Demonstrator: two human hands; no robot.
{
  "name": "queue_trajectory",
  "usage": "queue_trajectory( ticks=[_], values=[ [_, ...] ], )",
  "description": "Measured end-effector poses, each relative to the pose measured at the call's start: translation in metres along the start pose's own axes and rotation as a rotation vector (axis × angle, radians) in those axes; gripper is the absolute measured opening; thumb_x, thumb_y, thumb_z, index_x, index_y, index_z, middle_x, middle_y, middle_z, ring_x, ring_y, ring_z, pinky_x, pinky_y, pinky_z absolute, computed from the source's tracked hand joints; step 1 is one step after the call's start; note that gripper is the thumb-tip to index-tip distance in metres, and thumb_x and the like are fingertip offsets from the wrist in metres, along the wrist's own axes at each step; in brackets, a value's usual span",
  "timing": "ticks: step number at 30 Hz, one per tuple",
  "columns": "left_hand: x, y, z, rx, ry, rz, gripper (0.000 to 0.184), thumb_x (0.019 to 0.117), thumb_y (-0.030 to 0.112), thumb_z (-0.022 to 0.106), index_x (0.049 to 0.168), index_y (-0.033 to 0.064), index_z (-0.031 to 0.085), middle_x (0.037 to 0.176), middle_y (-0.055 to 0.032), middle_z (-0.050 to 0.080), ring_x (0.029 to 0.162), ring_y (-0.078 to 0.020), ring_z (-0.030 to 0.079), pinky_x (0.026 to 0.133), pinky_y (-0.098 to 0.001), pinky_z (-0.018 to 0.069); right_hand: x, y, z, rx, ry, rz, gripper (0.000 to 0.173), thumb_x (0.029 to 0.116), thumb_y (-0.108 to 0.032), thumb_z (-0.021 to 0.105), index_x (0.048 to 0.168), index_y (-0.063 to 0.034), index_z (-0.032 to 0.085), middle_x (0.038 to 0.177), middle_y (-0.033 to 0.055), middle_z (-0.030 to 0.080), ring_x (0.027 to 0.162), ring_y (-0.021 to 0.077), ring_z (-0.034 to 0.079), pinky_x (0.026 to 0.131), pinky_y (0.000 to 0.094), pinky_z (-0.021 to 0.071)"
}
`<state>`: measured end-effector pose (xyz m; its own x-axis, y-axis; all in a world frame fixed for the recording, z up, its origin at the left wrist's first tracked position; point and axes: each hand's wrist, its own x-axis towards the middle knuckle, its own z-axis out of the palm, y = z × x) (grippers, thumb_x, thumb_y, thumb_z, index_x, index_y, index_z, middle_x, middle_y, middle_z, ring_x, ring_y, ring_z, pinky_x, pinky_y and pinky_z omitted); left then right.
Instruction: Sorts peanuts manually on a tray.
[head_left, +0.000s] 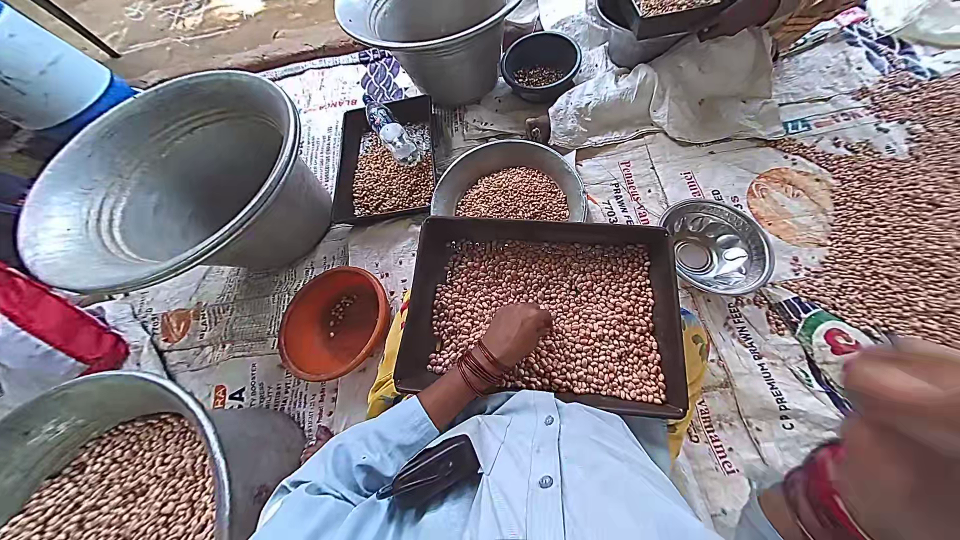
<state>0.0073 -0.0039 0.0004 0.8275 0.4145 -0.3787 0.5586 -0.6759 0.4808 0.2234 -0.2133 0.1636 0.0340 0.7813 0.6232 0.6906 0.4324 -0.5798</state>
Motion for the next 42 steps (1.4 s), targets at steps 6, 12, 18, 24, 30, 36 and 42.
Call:
queue_trajectory(
  ticks=[6,12,18,24,30,36,42],
  values=[
    [-0.001,-0.004,-0.003,-0.109,-0.032,-0.04,0.025,0.101,0.017,0.059,0.119,0.004,0.072,0.107,-0.0195,0.073,0.1,-0.0361,0.07,0.091,-0.0566,0.0526,-0.029,0.106,0.122,-0.441,-0.471,0.573,0.021,0.0989,-0.016,0.062,0.11,-0.0066,0.077,0.089,0.0203,0.074,0.079,0.0413,0.071,0.071,0.0611,0.0529],
    [-0.005,-0.028,-0.006,-0.927,-0.023,-0.02,0.022,0.0946,0.008,0.045,0.109,0.003,0.061,0.076,0.0058,0.055,0.053,0.0016,0.043,0.049,-0.0163,0.0366,-0.034,0.116,0.142,-0.475,-0.615,0.706,0.025,0.1002,-0.019,0.062,0.119,-0.0081,0.075,0.103,0.0216,0.075,0.095,0.0439,0.072,0.078,0.0634,0.052],
    [0.002,-0.008,0.009,-0.836,-0.213,0.087,0.019,0.1006,0.01,0.062,0.112,-0.0051,0.064,0.09,-0.0046,0.065,0.073,-0.0034,0.056,0.072,-0.0238,0.0494,-0.019,0.1,0.145,-0.396,-0.612,0.596,0.022,0.0979,-0.015,0.065,0.113,-0.0017,0.074,0.102,0.0238,0.073,0.093,0.0443,0.072,0.078,0.063,0.0532],
    [-0.006,-0.007,0.007,-1.056,-0.257,0.111,0.028,0.0902,-0.006,0.065,0.118,-0.0054,0.059,0.095,-0.0015,0.064,0.083,-0.0003,0.059,0.079,-0.0212,0.0522,0.003,0.053,0.17,-0.2,-0.533,0.326,0.016,0.0917,-0.007,0.07,0.106,-0.0023,0.076,0.1,0.0185,0.075,0.085,0.0373,0.075,0.072,0.056,0.059],
    [-0.065,-0.065,-0.05,-0.727,0.188,-0.102,0.013,0.0925,0.004,0.069,0.103,-0.0024,0.069,0.089,-0.0009,0.067,0.075,-0.0011,0.058,0.072,-0.0212,0.05,0.002,0.083,0.152,-0.24,-0.456,0.38,0.02,0.0958,-0.009,0.067,0.113,-0.0033,0.075,0.104,0.0186,0.075,0.087,0.0379,0.075,0.075,0.0578,0.0592],
    [-0.129,-0.117,-0.087,-0.139,0.761,-0.532,0.011,0.0947,0.004,0.067,0.098,0.0035,0.077,0.095,-0.0161,0.074,0.091,-0.0329,0.07,0.088,-0.0571,0.0529,-0.005,0.123,0.106,-0.408,-0.538,0.728,0.029,0.0975,-0.011,0.069,0.125,-0.0041,0.071,0.121,0.0268,0.069,0.109,0.0488,0.066,0.091,0.0687,0.049],
    [-0.091,-0.091,-0.069,-0.087,0.452,-0.485,0.021,0.0995,0.004,0.058,0.113,0.0018,0.074,0.114,-0.0201,0.072,0.109,-0.0379,0.068,0.098,-0.0565,0.0507,0.004,0.145,0.093,-0.504,-0.424,0.869,0.039,0.0995,-0.007,0.063,0.137,-0.0009,0.061,0.122,0.0318,0.066,0.111,0.0506,0.064,0.095,0.069,0.0455]
  ],
)
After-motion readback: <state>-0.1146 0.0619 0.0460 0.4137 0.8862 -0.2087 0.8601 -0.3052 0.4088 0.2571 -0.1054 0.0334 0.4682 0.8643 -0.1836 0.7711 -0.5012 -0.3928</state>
